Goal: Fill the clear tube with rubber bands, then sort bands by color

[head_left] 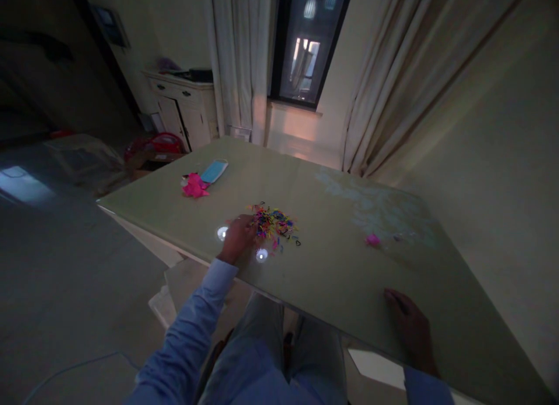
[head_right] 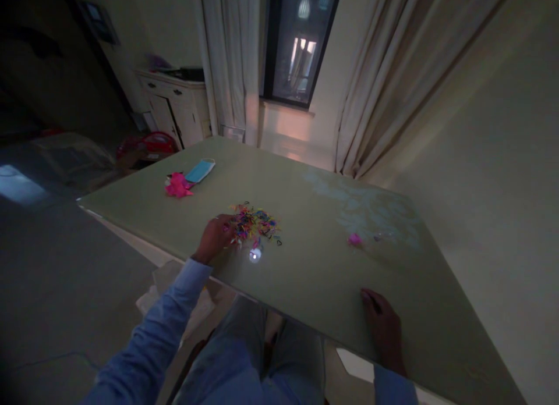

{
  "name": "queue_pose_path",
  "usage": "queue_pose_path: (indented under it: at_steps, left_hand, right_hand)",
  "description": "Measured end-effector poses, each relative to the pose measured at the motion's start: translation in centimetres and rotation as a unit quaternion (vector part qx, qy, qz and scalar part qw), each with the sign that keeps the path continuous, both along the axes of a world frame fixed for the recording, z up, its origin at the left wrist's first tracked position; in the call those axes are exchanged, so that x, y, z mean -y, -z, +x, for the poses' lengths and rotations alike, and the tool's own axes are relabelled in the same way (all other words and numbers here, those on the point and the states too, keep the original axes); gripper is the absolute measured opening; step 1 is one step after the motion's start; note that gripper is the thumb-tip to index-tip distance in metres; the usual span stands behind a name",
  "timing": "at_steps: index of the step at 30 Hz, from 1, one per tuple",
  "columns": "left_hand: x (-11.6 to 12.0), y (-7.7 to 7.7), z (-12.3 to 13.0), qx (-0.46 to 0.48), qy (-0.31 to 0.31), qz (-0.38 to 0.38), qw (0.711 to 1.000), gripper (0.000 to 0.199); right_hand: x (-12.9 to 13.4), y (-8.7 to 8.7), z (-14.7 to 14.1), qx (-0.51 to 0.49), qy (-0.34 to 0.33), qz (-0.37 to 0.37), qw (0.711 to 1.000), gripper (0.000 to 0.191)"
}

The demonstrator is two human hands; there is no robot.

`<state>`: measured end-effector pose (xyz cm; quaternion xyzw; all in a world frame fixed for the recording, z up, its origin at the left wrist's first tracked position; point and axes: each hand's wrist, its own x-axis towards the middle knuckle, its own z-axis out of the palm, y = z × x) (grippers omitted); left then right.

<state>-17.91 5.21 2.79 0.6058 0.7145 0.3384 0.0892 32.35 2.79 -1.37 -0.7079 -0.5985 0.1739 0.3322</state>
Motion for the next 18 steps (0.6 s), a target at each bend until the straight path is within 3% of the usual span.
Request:
queue_pose_path:
  at_steps: [4, 6, 12, 18]
  left_hand:
    - [-1.7, 0.7, 5.9, -0.092, 0.183, -0.003, 0.979, 0.032]
    - [-3.1, 1.3, 7.8, -0.136, 0.239, -0.021, 0.961, 0.033]
    - [-6.5, 1.8, 8.6, -0.187, 0.258, -0.06, 0.946, 0.039]
    - [-6.1, 1.1, 6.9, -0.227, 0.286, -0.08, 0.927, 0.026]
  right_hand:
    - [0.1, -0.2, -0.3, -0.002, -0.002, 0.004, 1.0, 0.054]
    - [0.2, -0.3, -0.5, -0.004, -0.007, 0.011, 1.0, 0.052]
    - [0.4, -0.4, -0.8, -0.009, -0.026, 0.027, 0.999, 0.048]
    - [0.3, -0.1, -0.5, -0.014, -0.038, 0.029, 0.999, 0.047]
